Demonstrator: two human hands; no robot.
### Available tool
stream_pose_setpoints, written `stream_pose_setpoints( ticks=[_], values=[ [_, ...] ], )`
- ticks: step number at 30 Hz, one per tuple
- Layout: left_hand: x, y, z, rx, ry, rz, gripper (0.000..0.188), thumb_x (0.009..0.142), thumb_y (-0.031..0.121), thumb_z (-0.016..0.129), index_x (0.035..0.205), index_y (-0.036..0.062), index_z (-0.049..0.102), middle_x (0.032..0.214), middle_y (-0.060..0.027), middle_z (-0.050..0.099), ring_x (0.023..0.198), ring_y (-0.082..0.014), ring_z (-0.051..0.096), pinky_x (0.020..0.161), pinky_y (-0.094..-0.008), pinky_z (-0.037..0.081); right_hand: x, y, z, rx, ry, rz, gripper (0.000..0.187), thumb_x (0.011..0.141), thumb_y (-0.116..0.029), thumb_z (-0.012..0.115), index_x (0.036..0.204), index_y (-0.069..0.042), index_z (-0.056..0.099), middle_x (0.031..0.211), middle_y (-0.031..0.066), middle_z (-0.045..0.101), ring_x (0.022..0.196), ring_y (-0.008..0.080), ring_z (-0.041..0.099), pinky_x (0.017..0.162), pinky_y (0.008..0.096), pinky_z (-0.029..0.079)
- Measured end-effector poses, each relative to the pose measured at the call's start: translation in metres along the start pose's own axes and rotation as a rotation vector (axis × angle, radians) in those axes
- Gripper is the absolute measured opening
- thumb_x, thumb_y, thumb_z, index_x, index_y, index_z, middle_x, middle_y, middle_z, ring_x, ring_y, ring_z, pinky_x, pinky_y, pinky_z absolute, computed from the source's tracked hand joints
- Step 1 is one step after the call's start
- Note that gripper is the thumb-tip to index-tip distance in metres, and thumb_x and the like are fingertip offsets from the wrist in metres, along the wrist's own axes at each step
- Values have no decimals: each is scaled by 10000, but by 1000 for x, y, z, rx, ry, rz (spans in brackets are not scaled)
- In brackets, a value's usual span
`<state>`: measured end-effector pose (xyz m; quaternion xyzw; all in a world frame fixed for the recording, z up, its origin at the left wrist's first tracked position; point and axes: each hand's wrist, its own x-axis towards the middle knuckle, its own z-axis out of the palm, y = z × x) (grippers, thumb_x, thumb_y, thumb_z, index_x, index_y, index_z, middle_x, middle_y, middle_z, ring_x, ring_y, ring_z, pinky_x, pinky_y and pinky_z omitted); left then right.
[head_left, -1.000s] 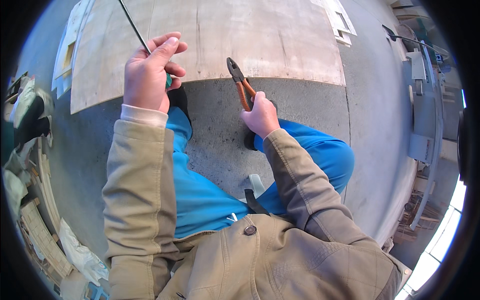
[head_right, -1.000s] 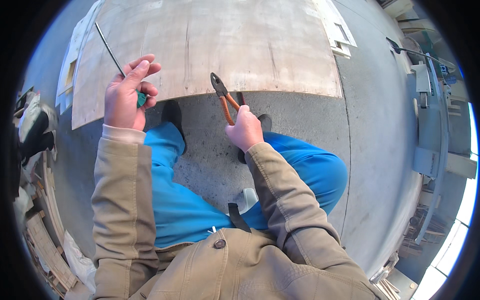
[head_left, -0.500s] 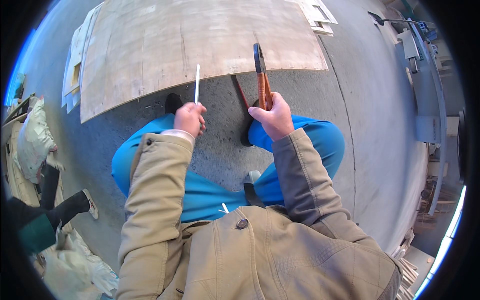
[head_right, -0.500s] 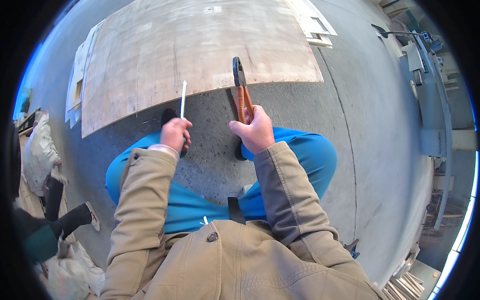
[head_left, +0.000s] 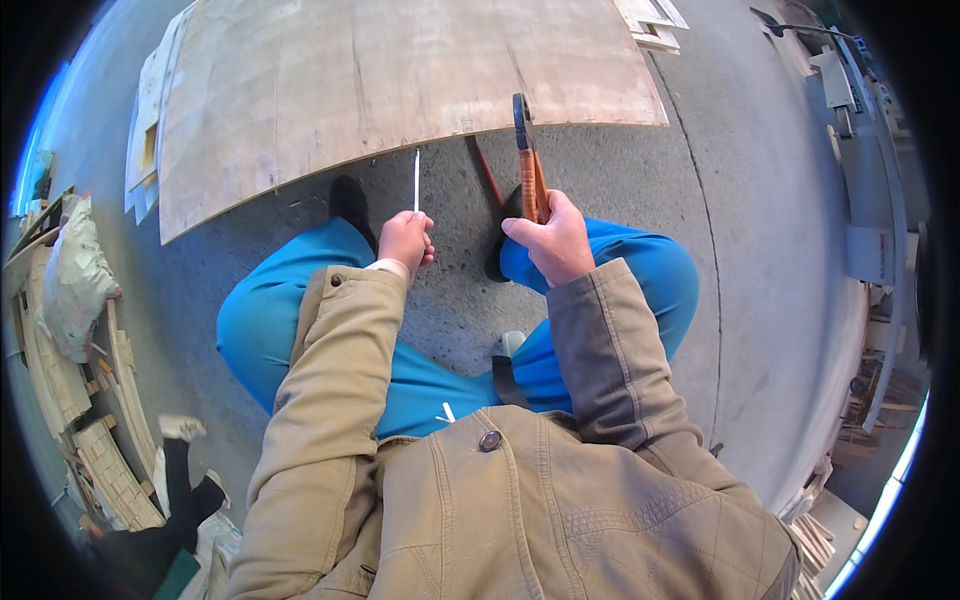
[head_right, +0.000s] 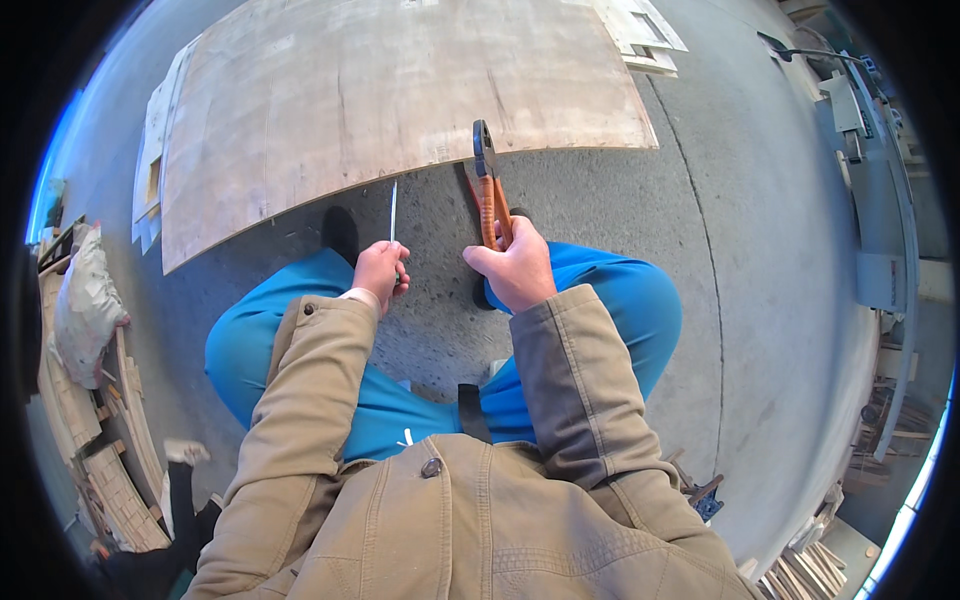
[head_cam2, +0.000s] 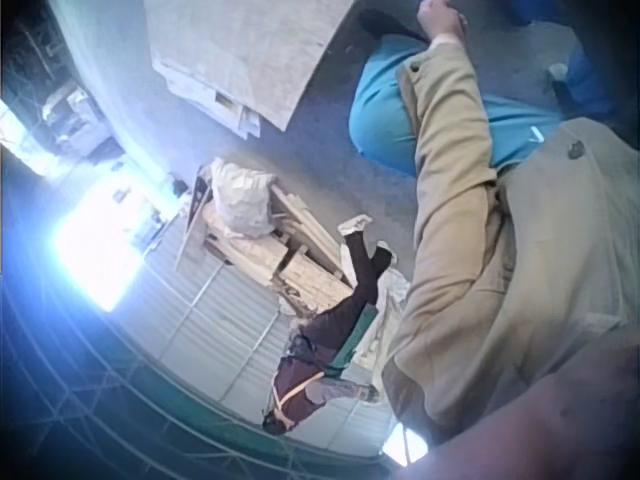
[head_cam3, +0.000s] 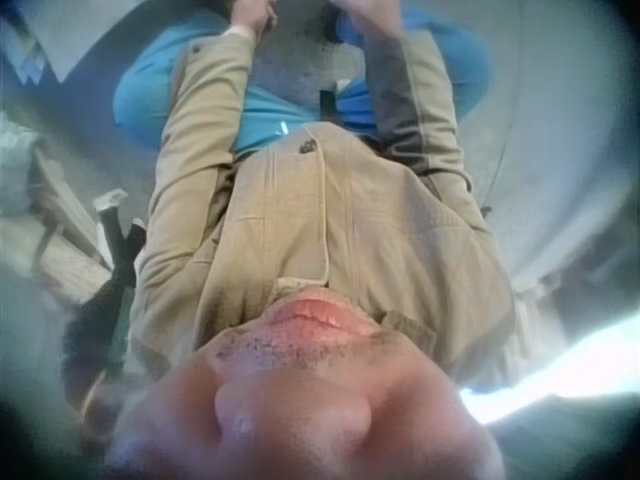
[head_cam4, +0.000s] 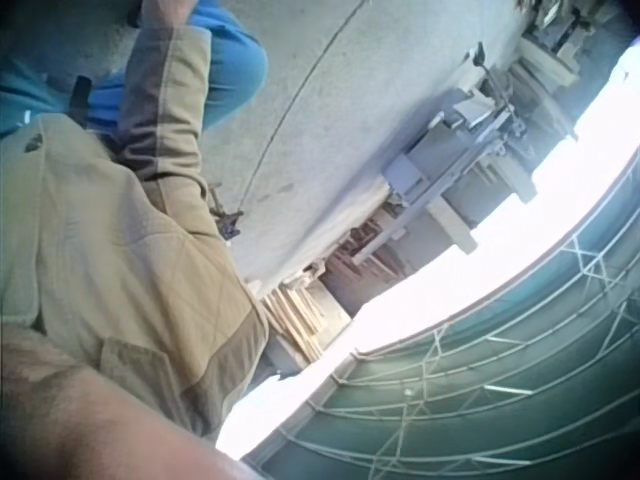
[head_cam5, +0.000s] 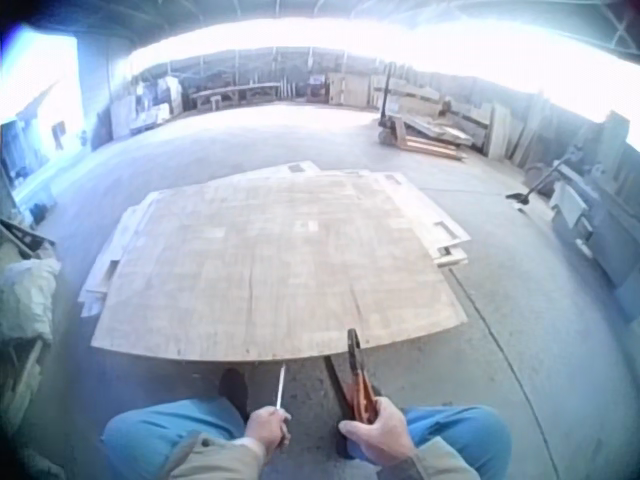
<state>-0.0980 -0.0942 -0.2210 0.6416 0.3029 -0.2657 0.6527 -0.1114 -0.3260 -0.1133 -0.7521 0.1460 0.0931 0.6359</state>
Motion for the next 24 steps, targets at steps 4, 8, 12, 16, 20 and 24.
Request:
stream_pose_setpoints(
  ticks=[4, 8, 12, 16, 20, 24],
  values=[
    [9, 2, 4, -31, 25, 15, 267, 1121, 286, 464, 1036, 95, 630, 681, 12, 538, 616, -112, 572, 536, -299, 501, 4, 4, 2, 27, -3, 38, 439, 790, -144, 829, 1113, 47, 600, 936, 32, 605, 820, 112, 555, 731, 277, 493],
    [17, -1, 6, -43, 20, 39, 268, 1122, 286, 461, 1036, 97, 630, 679, 11, 541, 623, -109, 577, 539, -292, 506, 6, 7, 6, -61, -16, 26, 468, 775, -172, 839, 1108, 55, 601, 920, 43, 607, 806, 117, 560, 712, 284, 497],
    [23, -4, 9, -71, 4, 56, 267, 1122, 289, 465, 1033, 97, 628, 679, 13, 542, 621, -105, 577, 537, -285, 509, 5, 9, 8, -156, -28, 13, 491, 751, -194, 851, 1096, 56, 605, 910, 57, 613, 803, 124, 575, 701, 295, 507],
    [22, -6, 13, -65, -5, 40, 272, 1123, 287, 467, 1024, 92, 631, 678, 16, 538, 615, -102, 572, 535, -285, 507, 6, 11, 10, -203, -34, 30, 483, 746, -195, 849, 1083, 54, 608, 912, 61, 617, 811, 131, 586, 709, 299, 513],
    [19, -6, 17, -60, 1, 44, 276, 1124, 282, 466, 1025, 90, 637, 674, 17, 534, 613, -97, 565, 537, -279, 499, 8, 12, 12, -210, -45, 24, 481, 744, -201, 848, 1072, 54, 605, 909, 64, 616, 810, 135, 588, 710, 299, 514],
    [17, -5, 16, -78, 7, 71, 279, 1126, 284, 461, 1030, 90, 638, 670, 17, 534, 606, -96, 559, 547, -276, 495, 9, 13, 14, -242, -61, 35, 468, 745, -206, 848, 1048, 49, 599, 899, 62, 608, 807, 137, 587, 707, 300, 514]
  ],
)
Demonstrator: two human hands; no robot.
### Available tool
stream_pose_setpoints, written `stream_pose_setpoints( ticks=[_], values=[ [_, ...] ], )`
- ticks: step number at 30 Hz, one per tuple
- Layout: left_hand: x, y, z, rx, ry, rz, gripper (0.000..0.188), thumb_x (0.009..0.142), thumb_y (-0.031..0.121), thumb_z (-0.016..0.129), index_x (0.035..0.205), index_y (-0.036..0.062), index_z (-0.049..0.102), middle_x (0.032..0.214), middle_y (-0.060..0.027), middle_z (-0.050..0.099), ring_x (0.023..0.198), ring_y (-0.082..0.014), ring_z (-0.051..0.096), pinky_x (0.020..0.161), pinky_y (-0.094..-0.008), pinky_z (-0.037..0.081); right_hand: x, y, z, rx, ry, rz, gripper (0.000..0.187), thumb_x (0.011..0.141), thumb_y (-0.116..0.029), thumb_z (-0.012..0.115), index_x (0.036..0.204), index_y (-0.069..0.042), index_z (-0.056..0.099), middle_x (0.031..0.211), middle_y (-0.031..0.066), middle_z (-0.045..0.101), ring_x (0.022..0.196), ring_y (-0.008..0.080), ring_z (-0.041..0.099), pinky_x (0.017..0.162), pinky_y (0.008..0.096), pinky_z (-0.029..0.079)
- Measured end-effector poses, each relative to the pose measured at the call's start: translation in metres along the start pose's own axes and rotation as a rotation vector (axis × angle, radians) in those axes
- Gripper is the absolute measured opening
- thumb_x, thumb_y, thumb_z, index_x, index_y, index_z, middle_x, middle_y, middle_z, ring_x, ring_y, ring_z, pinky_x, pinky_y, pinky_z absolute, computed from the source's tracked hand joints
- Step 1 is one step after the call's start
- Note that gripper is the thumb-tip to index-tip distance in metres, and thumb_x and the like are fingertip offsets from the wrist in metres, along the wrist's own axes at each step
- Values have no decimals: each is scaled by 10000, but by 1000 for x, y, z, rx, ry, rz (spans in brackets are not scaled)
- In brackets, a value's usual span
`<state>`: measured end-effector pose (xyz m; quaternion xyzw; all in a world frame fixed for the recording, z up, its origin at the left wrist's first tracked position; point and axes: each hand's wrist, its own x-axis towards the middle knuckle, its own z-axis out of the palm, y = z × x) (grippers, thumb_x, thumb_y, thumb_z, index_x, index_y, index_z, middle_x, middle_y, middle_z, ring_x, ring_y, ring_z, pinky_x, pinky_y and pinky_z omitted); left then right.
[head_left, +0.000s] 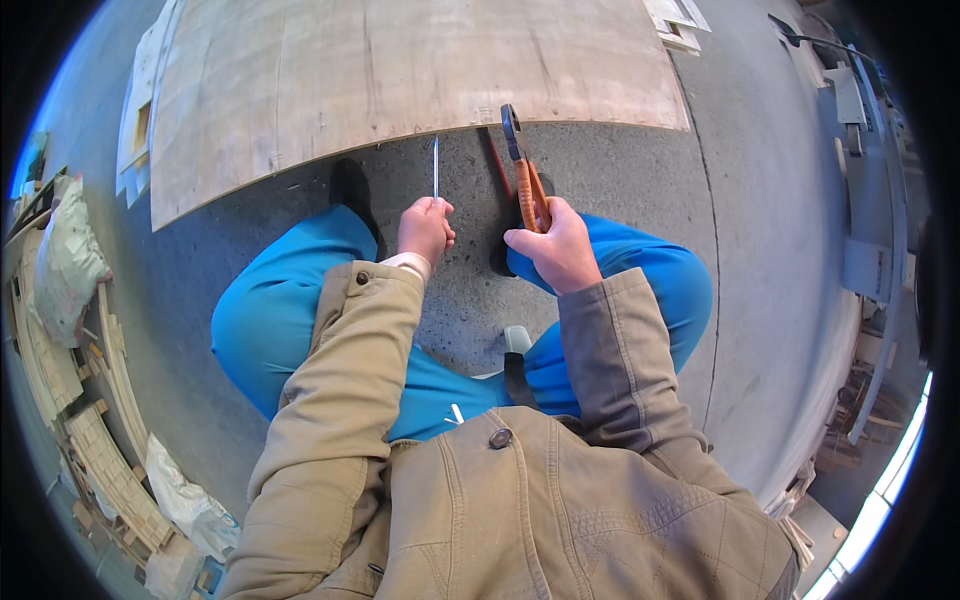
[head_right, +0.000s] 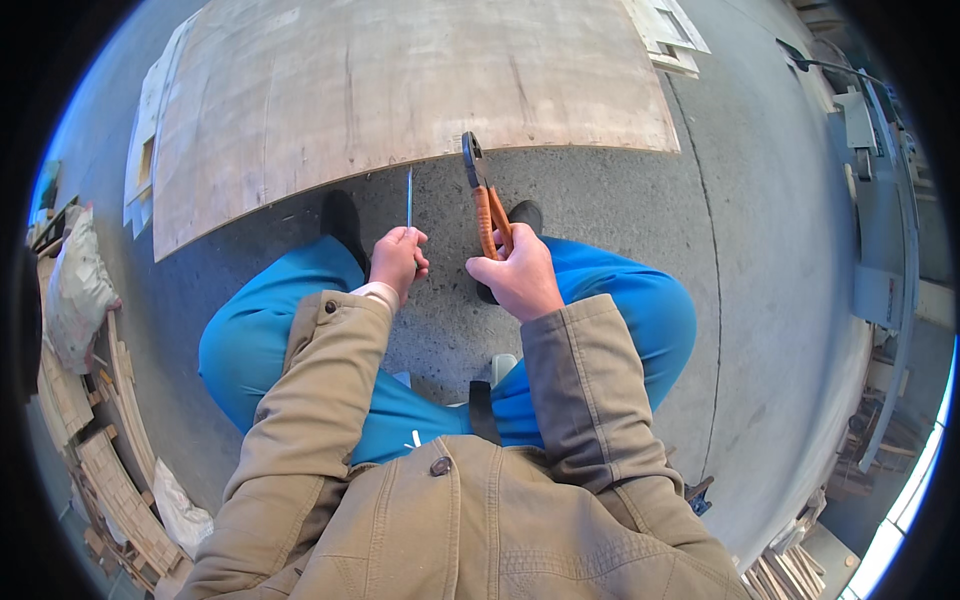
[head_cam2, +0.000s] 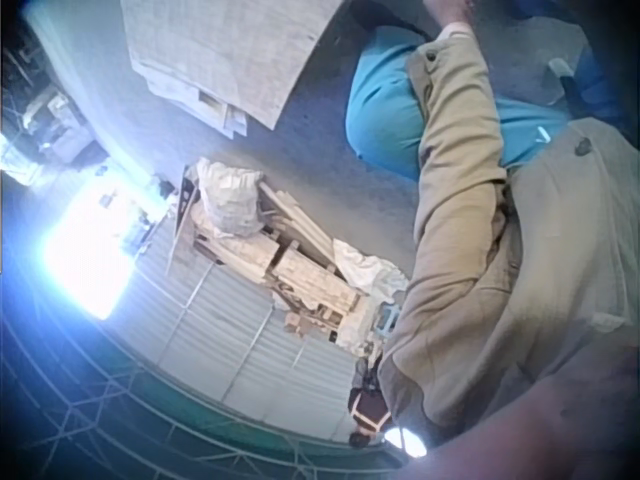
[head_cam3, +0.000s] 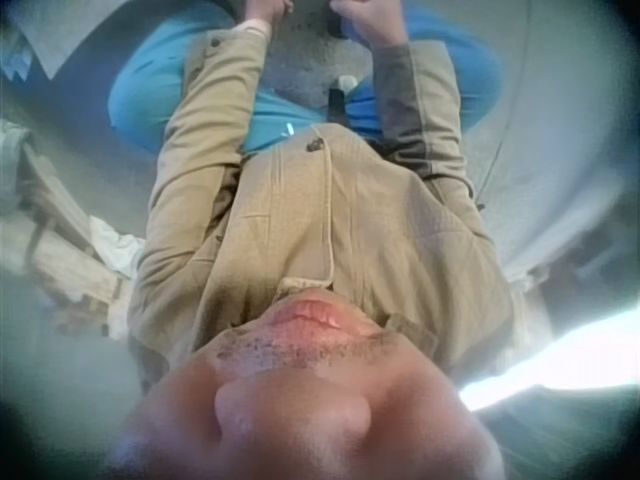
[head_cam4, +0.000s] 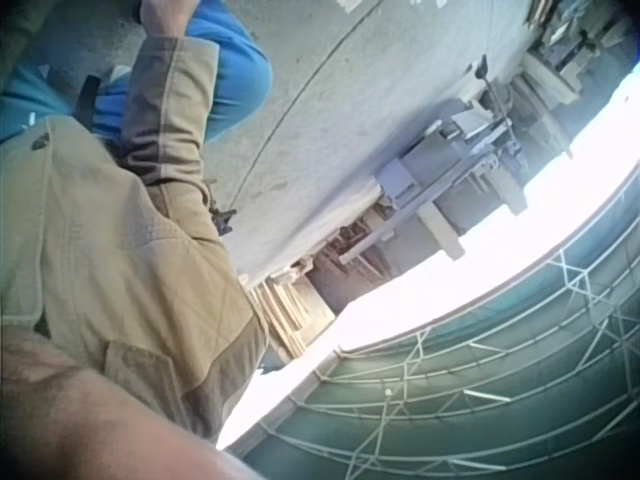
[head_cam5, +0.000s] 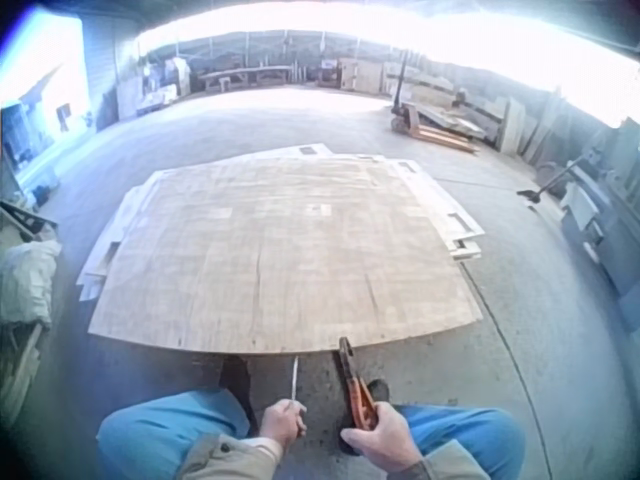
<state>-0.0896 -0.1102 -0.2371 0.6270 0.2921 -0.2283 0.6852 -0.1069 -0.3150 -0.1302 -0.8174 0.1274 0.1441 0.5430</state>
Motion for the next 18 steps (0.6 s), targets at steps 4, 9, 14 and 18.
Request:
stream_pose_setpoints(
  ticks=[4, 9, 14, 18],
  values=[
    [-3, -2, 1, -30, 31, -22, 282, 1127, 282, 456, 1019, 90, 633, 666, 15, 533, 599, -97, 556, 551, -278, 493, 0, 1, 1, -11, 2, -6, 465, 739, -213, 850, 1032, 43, 596, 890, 59, 601, 802, 137, 585, 705, 301, 514],
    [-3, -5, 0, -19, 29, -12, 278, 1129, 281, 452, 1014, 93, 622, 660, 18, 530, 599, -95, 555, 549, -277, 489, 0, 3, 0, -18, -3, -9, 471, 735, -222, 851, 1027, 43, 595, 884, 64, 604, 803, 142, 592, 710, 306, 519],
    [-3, -5, 3, -52, 53, -1, 280, 1117, 265, 476, 970, 78, 622, 621, 8, 526, 538, -94, 527, 488, -269, 456, 1, 6, 2, -18, 8, -16, 472, 733, -222, 852, 1026, 43, 595, 885, 69, 609, 803, 148, 596, 710, 311, 523],
    [-2, -2, 5, -81, 59, 4, 281, 1117, 264, 476, 970, 76, 625, 624, 8, 529, 536, -94, 527, 488, -268, 455, 1, 6, 1, -18, 3, 5, 471, 730, -219, 854, 1024, 43, 596, 885, 72, 614, 804, 152, 602, 707, 313, 525]
  ],
)
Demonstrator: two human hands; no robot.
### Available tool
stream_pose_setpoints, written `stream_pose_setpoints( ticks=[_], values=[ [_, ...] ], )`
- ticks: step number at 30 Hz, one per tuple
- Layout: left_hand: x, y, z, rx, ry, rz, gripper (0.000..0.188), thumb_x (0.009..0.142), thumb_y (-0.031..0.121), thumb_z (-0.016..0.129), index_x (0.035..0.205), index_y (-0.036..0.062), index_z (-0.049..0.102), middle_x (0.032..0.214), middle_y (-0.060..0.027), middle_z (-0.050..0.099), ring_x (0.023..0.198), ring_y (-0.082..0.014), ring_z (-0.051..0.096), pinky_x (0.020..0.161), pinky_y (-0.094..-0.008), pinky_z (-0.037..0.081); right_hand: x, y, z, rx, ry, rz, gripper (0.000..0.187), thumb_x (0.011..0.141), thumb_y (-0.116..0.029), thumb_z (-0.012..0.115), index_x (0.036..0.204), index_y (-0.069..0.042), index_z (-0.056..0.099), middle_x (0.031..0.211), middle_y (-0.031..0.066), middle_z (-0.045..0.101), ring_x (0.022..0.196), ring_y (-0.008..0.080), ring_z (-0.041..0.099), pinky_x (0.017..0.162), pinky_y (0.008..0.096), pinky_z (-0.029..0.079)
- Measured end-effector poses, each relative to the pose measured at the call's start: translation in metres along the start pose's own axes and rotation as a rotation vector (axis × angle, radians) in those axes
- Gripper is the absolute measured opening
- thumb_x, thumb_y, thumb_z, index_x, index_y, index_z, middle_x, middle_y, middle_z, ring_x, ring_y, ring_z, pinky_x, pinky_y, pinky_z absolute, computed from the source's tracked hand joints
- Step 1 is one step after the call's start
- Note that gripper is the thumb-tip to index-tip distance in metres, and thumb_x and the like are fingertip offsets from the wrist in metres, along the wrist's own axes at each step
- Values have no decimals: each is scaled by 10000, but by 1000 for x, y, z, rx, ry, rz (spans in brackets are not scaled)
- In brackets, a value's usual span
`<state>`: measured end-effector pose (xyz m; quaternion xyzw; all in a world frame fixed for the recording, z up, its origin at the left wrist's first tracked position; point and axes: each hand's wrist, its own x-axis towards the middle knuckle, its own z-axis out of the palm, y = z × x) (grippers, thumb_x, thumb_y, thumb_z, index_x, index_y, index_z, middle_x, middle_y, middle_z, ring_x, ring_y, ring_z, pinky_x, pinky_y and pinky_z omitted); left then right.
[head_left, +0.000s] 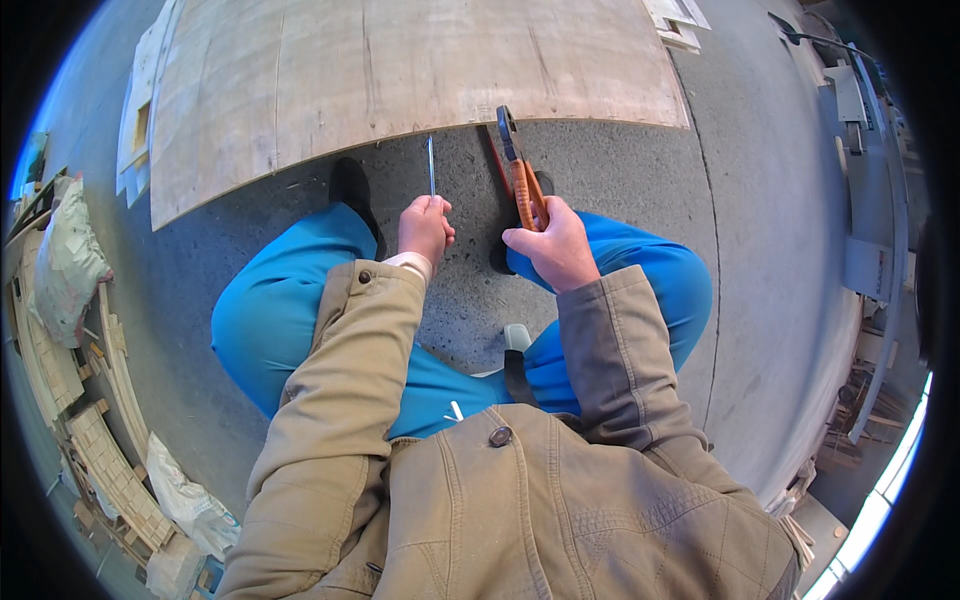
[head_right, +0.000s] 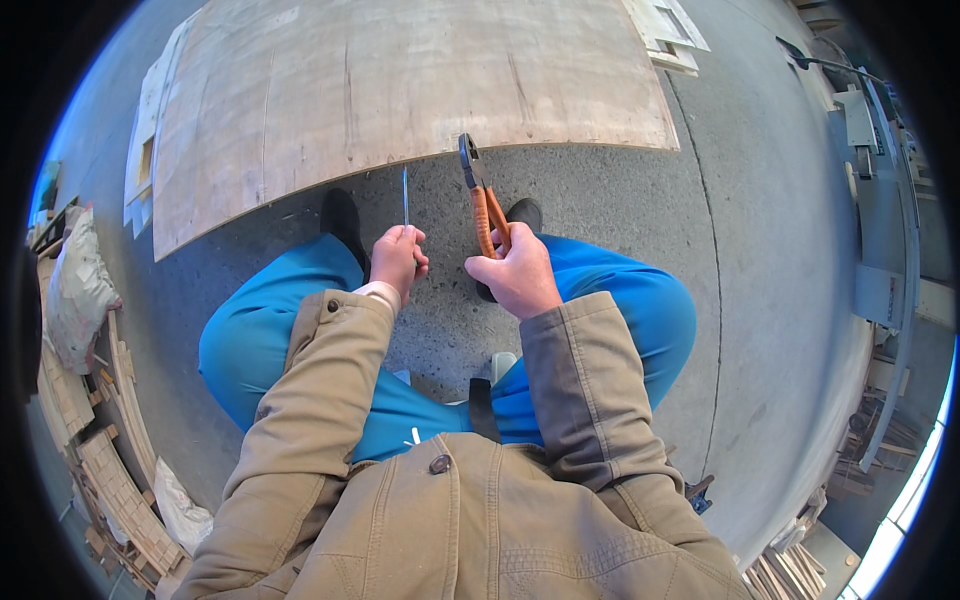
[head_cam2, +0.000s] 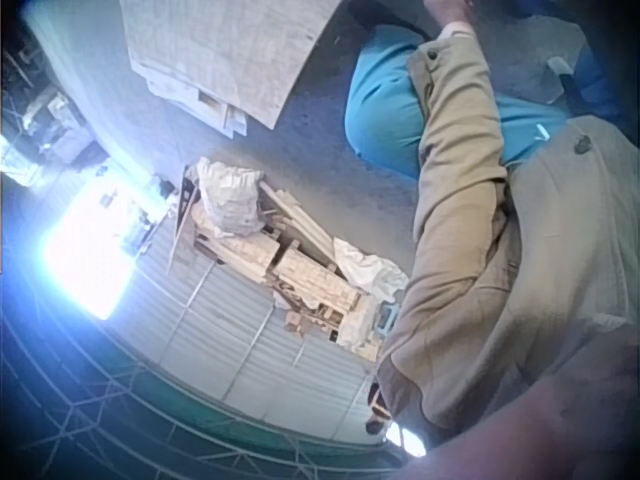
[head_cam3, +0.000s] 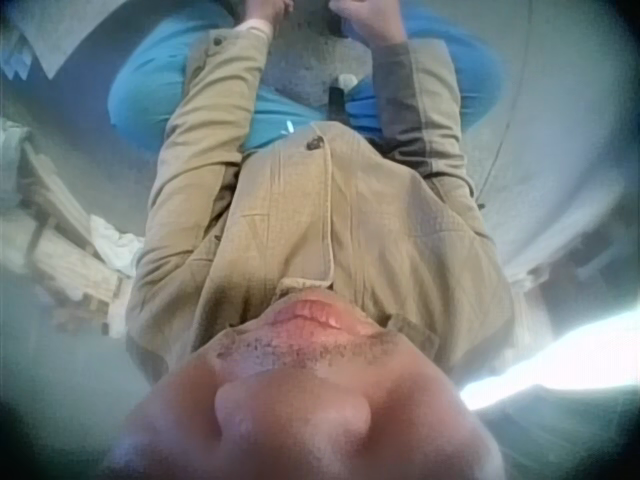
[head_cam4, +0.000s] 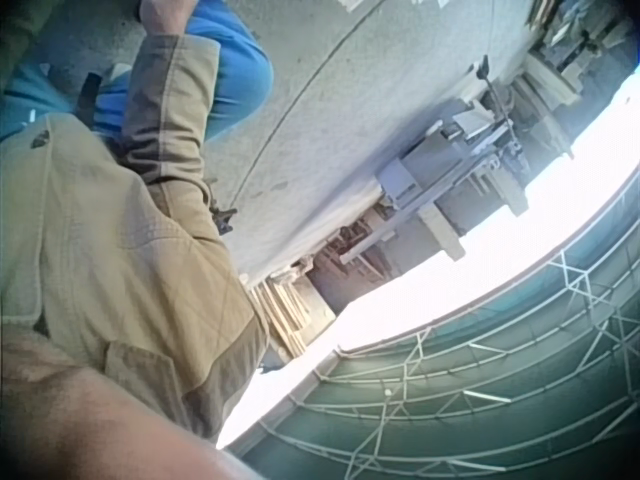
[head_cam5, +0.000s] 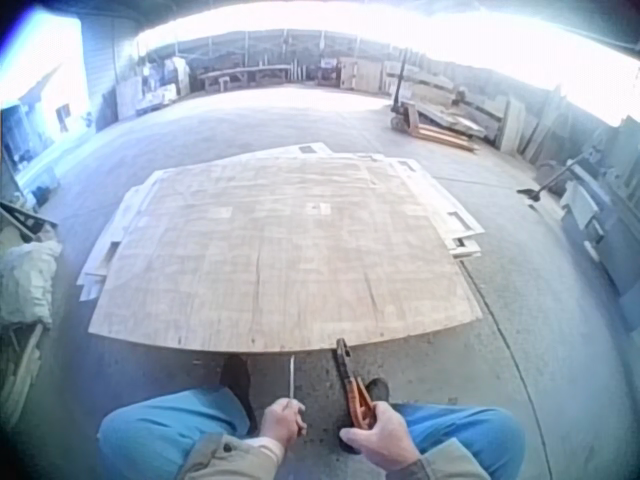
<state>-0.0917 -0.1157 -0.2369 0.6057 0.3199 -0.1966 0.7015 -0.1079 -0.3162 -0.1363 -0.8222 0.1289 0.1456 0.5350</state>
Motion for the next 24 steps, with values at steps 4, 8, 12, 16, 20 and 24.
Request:
stream_pose_setpoints(
  ticks=[4, 8, 12, 16, 20, 24],
  values=[
    [5, 4, 1, 8, -24, -1, 278, 1123, 286, 463, 1001, 92, 621, 659, 20, 527, 584, -88, 544, 531, -271, 472, -1, -5, -1, -45, -8, 6, 463, 744, -204, 850, 1049, 42, 604, 893, 61, 608, 809, 139, 588, 710, 304, 514],
    [13, 6, 4, 1, -37, 14, 283, 1125, 301, 457, 1012, 98, 619, 667, 25, 526, 596, -88, 546, 547, -273, 473, -3, -10, -1, -117, -8, -13, 463, 770, -176, 849, 1102, 42, 611, 892, 37, 588, 797, 122, 553, 705, 296, 492],
    [19, 4, 6, -10, -39, 27, 293, 1127, 305, 461, 1002, 92, 620, 657, 21, 525, 582, -89, 529, 528, -274, 446, 3, -17, 3, -171, 58, -138, 453, 758, -134, 834, 1105, 24, 589, 825, 38, 606, 694, 151, 594, 643, 322, 516],
    [22, 0, 7, -15, -35, 29, 297, 1128, 296, 469, 989, 81, 620, 655, 17, 523, 563, -88, 501, 501, -270, 408, 26, -39, 10, -187, 156, -444, 468, 752, -53, 824, 1150, -28, 579, 796, 27, 581, 655, 149, 576, 618, 315, 505],
    [25, -2, 8, -25, -21, 50, 293, 1128, 273, 475, 976, 68, 619, 650, 14, 517, 547, -89, 482, 484, -262, 385, 56, -61, 12, -124, 235, -727, 522, 722, 9, 819, 1167, -78, 561, 768, 13, 545, 620, 143, 546, 587, 281, 488],
    [26, -6, 9, -99, -4, 37, 293, 1106, 239, 529, 915, 53, 651, 641, 11, 528, 546, -84, 492, 510, -272, 401, 82, -44, 11, -195, 210, -837, 494, 718, 22, 816, 1136, -81, 573, 785, 34, 591, 649, 188, 607, 601, 311, 514]
  ],
)
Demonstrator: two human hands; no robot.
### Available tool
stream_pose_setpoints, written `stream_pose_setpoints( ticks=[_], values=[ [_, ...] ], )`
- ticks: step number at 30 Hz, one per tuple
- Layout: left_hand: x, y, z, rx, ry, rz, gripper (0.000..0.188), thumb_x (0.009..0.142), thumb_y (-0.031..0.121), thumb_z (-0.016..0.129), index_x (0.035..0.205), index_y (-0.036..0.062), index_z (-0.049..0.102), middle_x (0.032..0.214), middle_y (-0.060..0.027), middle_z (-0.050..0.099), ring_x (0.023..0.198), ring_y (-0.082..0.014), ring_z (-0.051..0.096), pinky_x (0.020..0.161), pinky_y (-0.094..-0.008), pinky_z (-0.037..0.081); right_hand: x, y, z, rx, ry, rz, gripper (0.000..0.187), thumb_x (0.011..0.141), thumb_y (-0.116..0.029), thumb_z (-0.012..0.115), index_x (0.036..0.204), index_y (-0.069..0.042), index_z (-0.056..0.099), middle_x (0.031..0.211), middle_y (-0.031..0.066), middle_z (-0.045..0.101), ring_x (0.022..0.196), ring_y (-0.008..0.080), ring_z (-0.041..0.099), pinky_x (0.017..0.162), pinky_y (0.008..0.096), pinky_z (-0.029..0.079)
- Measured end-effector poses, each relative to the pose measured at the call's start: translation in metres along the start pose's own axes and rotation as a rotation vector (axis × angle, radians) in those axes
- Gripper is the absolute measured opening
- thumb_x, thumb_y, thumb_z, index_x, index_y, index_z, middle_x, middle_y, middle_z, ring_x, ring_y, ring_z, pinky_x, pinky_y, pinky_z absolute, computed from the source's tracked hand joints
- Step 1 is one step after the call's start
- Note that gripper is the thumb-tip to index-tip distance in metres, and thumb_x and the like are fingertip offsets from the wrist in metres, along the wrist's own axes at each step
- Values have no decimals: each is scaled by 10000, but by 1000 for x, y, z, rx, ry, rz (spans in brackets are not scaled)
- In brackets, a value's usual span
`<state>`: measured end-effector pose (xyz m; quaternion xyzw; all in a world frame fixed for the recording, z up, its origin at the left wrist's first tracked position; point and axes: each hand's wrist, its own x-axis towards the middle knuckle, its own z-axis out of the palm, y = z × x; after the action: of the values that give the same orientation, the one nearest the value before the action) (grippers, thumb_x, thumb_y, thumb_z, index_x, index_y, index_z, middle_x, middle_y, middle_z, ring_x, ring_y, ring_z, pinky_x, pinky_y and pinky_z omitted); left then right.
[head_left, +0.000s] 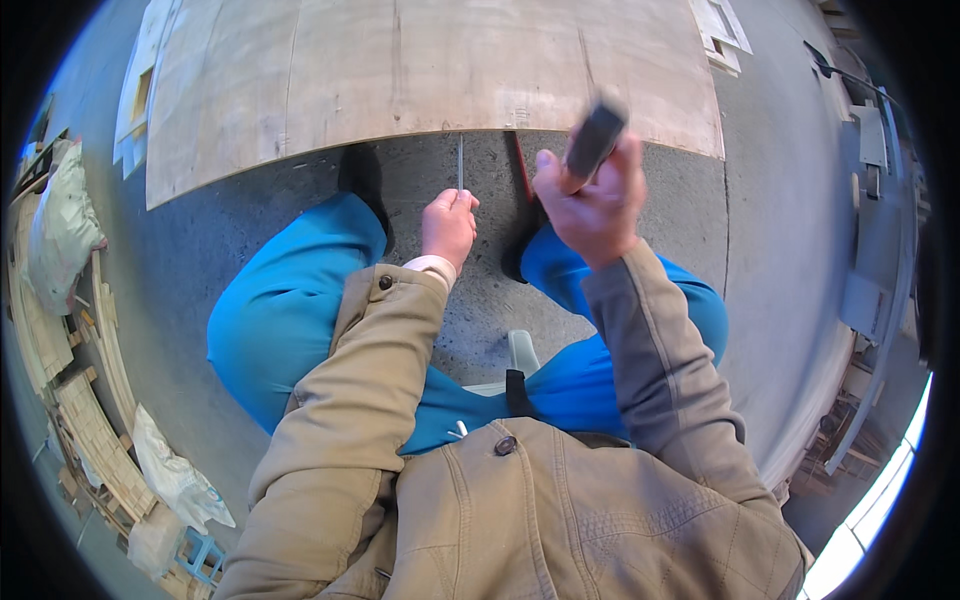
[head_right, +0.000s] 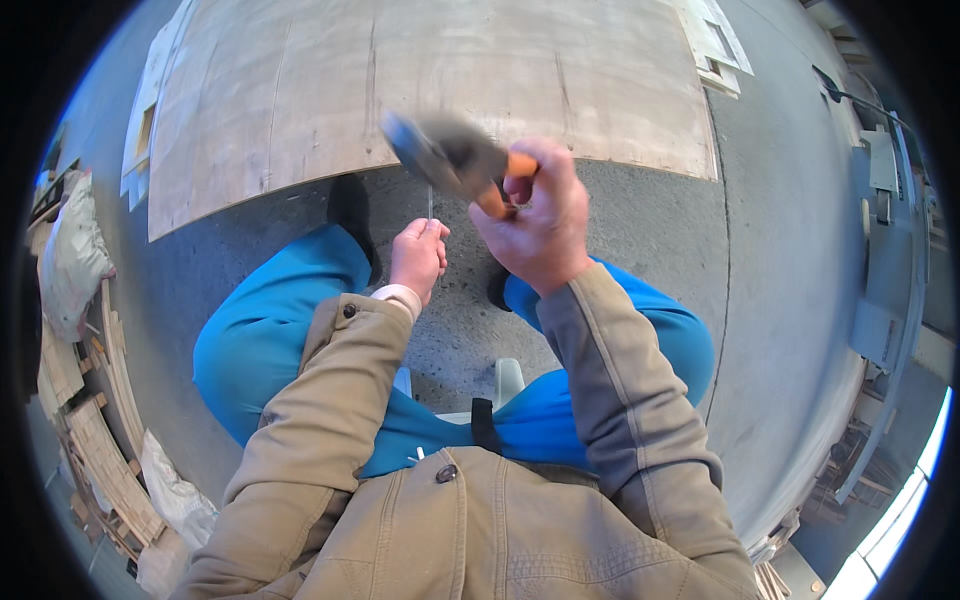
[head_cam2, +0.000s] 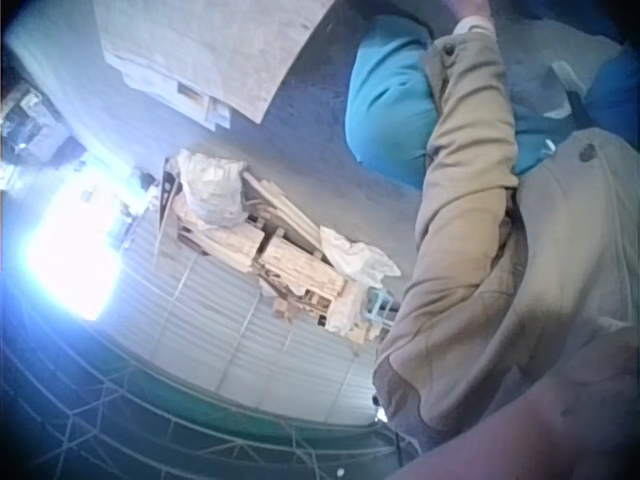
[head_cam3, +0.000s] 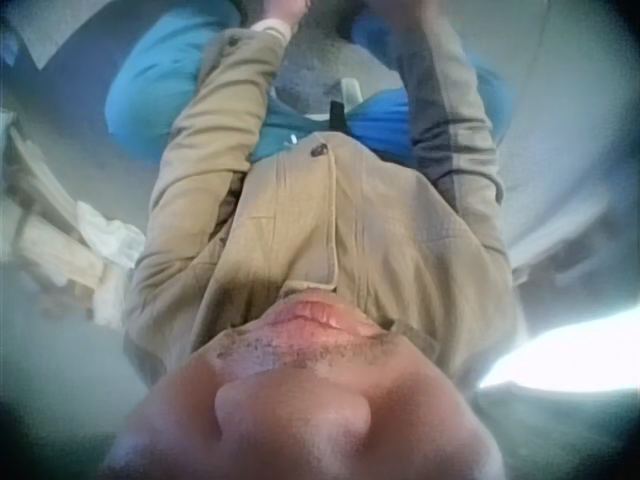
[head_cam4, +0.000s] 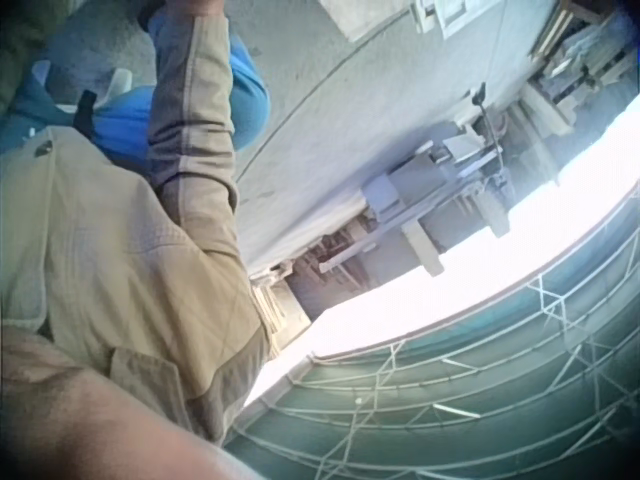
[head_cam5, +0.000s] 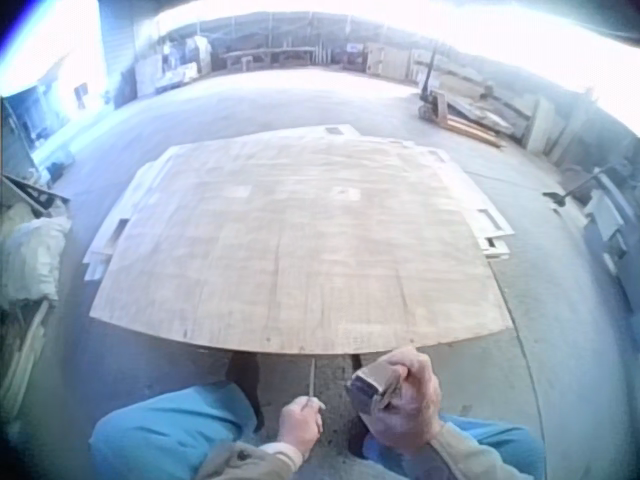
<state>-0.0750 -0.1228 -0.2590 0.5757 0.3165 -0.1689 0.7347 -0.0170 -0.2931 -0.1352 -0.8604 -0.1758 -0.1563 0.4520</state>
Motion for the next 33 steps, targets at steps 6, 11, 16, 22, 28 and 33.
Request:
stream_pose_setpoints(
  ticks=[6, 11, 16, 22, 28, 33],
  values=[
    [4, -13, -12, 109, 137, -331, 276, 1092, 288, 516, 957, 60, 595, 629, 1, 469, 484, -121, 415, 416, -289, 309, -18, 49, 24, -685, -729, 316, 327, 848, -145, 731, 1141, -76, 603, 1013, 171, 747, 968, 403, 728, 809, 513, 570],
    [10, -21, -5, 57, -14, -297, 254, 1106, 263, 491, 988, 66, 598, 657, 9, 475, 516, -109, 437, 426, -287, 334, -12, 36, 10, -437, -516, 315, 298, 820, -102, 730, 1081, -67, 592, 967, 181, 727, 948, 424, 704, 801, 505, 561],
    [5, -18, -12, 62, 9, -351, 264, 1118, 288, 478, 1019, 70, 591, 685, 12, 478, 541, -106, 429, 442, -281, 341, -9, 21, -2, -460, -596, 388, 298, 793, -88, 746, 1051, -58, 600, 944, 175, 722, 926, 411, 706, 781, 491, 557],
    [-4, -23, -14, 71, -19, -331, 268, 1115, 295, 479, 1013, 78, 600, 679, 13, 482, 545, -110, 446, 453, -284, 369, -20, 1, -28, -385, -514, 390, 308, 772, -66, 752, 1049, -47, 620, 914, 165, 714, 878, 395, 706, 750, 478, 555],
    [-16, -7, -22, 166, 38, -279, 275, 1102, 302, 492, 1013, 80, 628, 679, -7, 517, 541, -134, 481, 451, -316, 416, -43, -33, -74, -188, -236, 462, 374, 743, -44, 767, 1090, -24, 628, 789, 78, 601, 715, 241, 615, 663, 369, 509],
    [-38, 1, -22, 161, 64, -297, 259, 1101, 299, 511, 1028, 90, 645, 720, -9, 518, 573, -148, 504, 473, -314, 452, -88, -48, -98, 191, 55, 586, 418, 747, -46, 788, 1119, -10, 601, 834, -24, 493, 743, 91, 482, 672, 263, 427]
  ],
)
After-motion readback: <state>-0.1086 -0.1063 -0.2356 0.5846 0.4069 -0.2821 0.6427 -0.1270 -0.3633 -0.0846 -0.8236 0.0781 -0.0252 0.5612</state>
